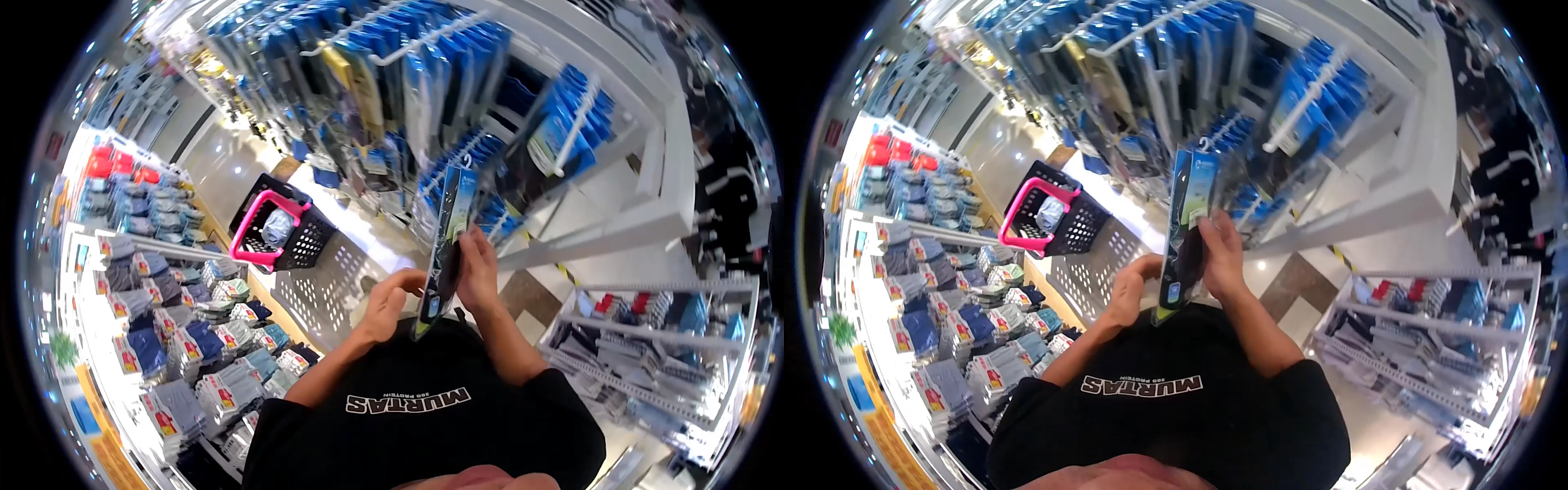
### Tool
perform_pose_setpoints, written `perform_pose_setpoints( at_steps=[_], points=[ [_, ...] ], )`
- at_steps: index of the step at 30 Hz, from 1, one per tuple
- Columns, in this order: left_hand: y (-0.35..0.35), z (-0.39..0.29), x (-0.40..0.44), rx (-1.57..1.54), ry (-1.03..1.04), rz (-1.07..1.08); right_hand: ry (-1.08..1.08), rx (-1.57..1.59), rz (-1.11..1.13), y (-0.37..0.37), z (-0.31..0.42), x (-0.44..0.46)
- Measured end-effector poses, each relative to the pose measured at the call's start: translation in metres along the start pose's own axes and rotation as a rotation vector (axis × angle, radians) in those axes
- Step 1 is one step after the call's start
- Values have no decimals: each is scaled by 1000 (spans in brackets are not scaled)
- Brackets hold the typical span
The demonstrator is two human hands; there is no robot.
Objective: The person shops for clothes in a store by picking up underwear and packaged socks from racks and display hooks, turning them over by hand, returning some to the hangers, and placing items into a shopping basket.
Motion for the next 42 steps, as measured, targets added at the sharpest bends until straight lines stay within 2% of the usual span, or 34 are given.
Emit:
perform_pose_setpoints(
  at_steps=[3,4,6,9,12,15,16,18,21,24,25,28,31,35,36,38,42],
  points=[
    [0,18,1,36,-93,26,119,348,543,23,-15,-6],
    [3,23,1,58,-128,39,113,549,819,46,-5,-13],
    [9,28,0,64,-166,51,208,665,871,44,-6,-21],
    [7,42,-4,95,-230,45,214,655,936,51,4,-26],
    [4,43,-3,72,-249,-11,128,606,900,30,-9,-17],
    [-3,49,-3,56,-269,-81,-211,60,285,-14,31,-12],
    [-5,50,-3,55,-269,-97,-238,20,116,-33,39,-8],
    [-8,53,-4,53,-275,-114,-504,-147,-33,-49,75,-18],
    [-10,64,-6,60,-289,-111,-702,-247,-91,-50,112,-31],
    [-9,73,-6,84,-290,-91,-921,-459,-273,-43,141,-42],
    [-8,74,-5,90,-283,-83,-965,-437,-306,-35,149,-45],
    [-5,73,-5,98,-278,-71,-1002,-537,-393,-32,160,-45],
    [-6,71,-4,84,-266,-76,-1018,-608,-333,-14,169,-42],
    [-7,64,-6,137,-290,-101,-986,-715,-435,-22,167,-25],
    [-10,67,-6,171,-283,-102,-905,-594,-357,-25,159,-16],
    [-12,64,-7,226,-251,-116,-906,-649,-347,-23,151,-9],
    [-17,78,-8,280,-377,-102,-807,-766,-282,-41,117,4]
  ],
)
Point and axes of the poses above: each hand's wrist, its own x-axis towards the middle knuckle, its own y-axis out of the palm, z = x × y, the point moved 10 cm from there along x, towards the middle knuckle, and after that the axes turned 6 degrees about -x, right-handed, at the moved point
